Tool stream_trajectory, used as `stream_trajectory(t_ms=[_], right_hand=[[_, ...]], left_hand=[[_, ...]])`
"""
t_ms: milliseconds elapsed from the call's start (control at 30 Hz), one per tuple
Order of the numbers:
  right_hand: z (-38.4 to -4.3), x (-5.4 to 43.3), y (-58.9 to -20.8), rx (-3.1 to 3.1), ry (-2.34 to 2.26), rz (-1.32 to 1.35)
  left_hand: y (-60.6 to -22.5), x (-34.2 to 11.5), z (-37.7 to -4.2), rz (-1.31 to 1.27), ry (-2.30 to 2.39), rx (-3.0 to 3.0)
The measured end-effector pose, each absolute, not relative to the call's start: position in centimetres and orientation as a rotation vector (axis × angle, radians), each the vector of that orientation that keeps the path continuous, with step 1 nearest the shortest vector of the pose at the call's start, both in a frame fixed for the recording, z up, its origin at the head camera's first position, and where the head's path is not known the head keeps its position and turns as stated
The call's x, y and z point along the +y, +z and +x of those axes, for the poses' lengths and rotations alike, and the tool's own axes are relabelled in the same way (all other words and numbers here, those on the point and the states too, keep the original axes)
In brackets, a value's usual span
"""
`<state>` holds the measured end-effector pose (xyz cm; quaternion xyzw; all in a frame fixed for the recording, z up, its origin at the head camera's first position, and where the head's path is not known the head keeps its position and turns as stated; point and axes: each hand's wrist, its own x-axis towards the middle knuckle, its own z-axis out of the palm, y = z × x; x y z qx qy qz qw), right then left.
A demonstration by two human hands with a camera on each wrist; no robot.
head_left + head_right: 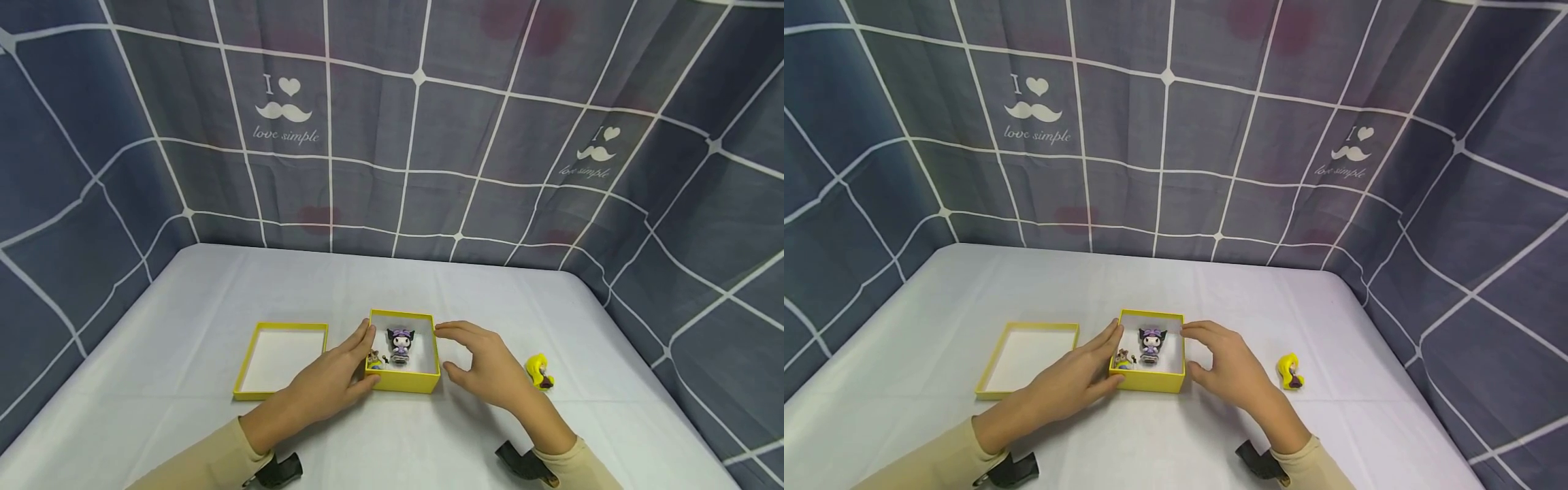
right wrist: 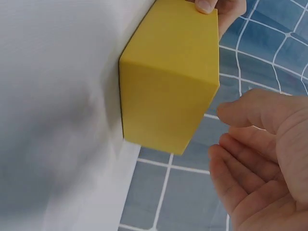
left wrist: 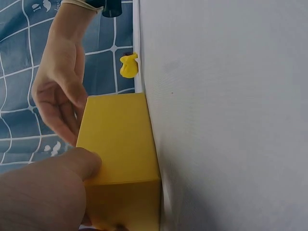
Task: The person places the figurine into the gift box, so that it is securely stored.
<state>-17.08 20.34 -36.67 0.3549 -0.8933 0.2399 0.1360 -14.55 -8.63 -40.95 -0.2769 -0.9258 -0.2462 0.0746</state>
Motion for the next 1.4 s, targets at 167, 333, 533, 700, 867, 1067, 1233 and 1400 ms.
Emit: stream_trajectory(t_ms=[167,333,533,700,867,1067,1233,1400], right_hand=[[-16.6,21.7,-36.7,-2.629,0.678,0.978],[-16.3,23.1,-36.8,-2.635,0.681,0.937],[-16.0,25.0,-36.9,-2.654,0.687,0.871],[-15.9,26.2,-37.2,-2.661,0.684,0.821],[-16.0,27.5,-37.6,-2.676,0.681,0.777],[-15.9,28.9,-37.8,-2.759,0.669,0.695],[-16.1,30.2,-38.2,-2.801,0.633,0.629],[-16.2,31.6,-39.0,-2.826,0.625,0.589]], left_hand=[[-40.9,-8.7,-14.5,-0.826,-0.740,-2.785],[-40.9,-8.7,-14.4,-0.822,-0.729,-2.793],[-40.9,-8.7,-14.2,-0.815,-0.743,-2.801],[-40.9,-8.8,-14.2,-0.807,-0.744,-2.802],[-41.0,-8.8,-14.2,-0.808,-0.744,-2.801],[-41.0,-8.7,-14.3,-0.818,-0.725,-2.790],[-40.9,-8.6,-14.4,-0.823,-0.730,-2.783],[-40.8,-8.5,-14.4,-0.820,-0.744,-2.803]])
